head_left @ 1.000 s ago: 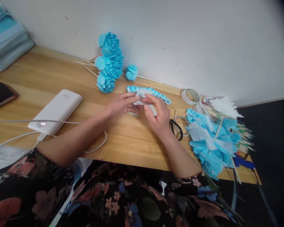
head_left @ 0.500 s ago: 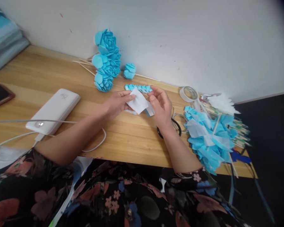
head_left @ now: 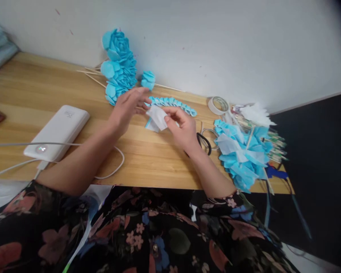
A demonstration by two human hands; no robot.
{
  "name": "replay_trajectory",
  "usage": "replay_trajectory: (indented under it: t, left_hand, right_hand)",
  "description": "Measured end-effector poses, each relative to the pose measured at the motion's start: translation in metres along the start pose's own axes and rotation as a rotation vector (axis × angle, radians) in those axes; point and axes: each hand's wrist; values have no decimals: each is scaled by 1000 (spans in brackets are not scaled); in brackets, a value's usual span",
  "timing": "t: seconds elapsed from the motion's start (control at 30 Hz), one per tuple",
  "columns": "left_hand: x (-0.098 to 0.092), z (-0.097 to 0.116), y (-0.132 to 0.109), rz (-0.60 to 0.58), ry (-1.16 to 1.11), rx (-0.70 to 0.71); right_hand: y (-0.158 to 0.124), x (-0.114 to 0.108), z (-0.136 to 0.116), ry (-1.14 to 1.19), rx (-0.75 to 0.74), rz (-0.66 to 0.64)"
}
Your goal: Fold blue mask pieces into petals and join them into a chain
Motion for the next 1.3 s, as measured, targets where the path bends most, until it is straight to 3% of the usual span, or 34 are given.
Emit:
replay_trajectory:
  t: [0.13, 0.23, 0.33, 0.4, 0.53, 0.67, 0.77, 0.83, 1.07, 1.3]
  left_hand:
    - [-4, -2, 5, -2, 79, 34]
    - [-4, -6, 3, -56, 104, 69]
    - [-2, -10, 2, -72, 132, 116]
    - [0, -12, 2, -85, 166, 176]
    - [4, -7, -7, -174, 263, 304]
    - [10, 2, -27, -414, 446, 422]
    - [12, 4, -36, -572, 565, 521]
    - [12, 2, -37, -608, 606, 552]
    - [10, -8, -30, -529, 663, 667]
    - [16, -20, -34, -610, 852, 965]
  right_hand:
    - [-22, -3, -34, -28, 73, -334]
    - [-36, -7, -38, -192, -24, -448]
    - [-37, -23, -28, -473, -197, -346]
    - [-28, -45, -21, -596, -220, -233]
    - [-7, -100, -17, -911, -68, -68]
    - [-2, -132, -14, -1213, 127, -116]
    - [-10, -134, -9, -1211, 172, -231]
    - [-16, -130, -5, -1172, 164, -314]
    - [-20, -120, 3, -1261, 143, -357]
    - [-34, -112, -29, -1259, 87, -395]
Point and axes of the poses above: each hand's wrist, its own y-axis towards the middle knuckle, its own x-axis out of the palm, z = x × y, and after that the axes turned 15 degrees about z, right-handed
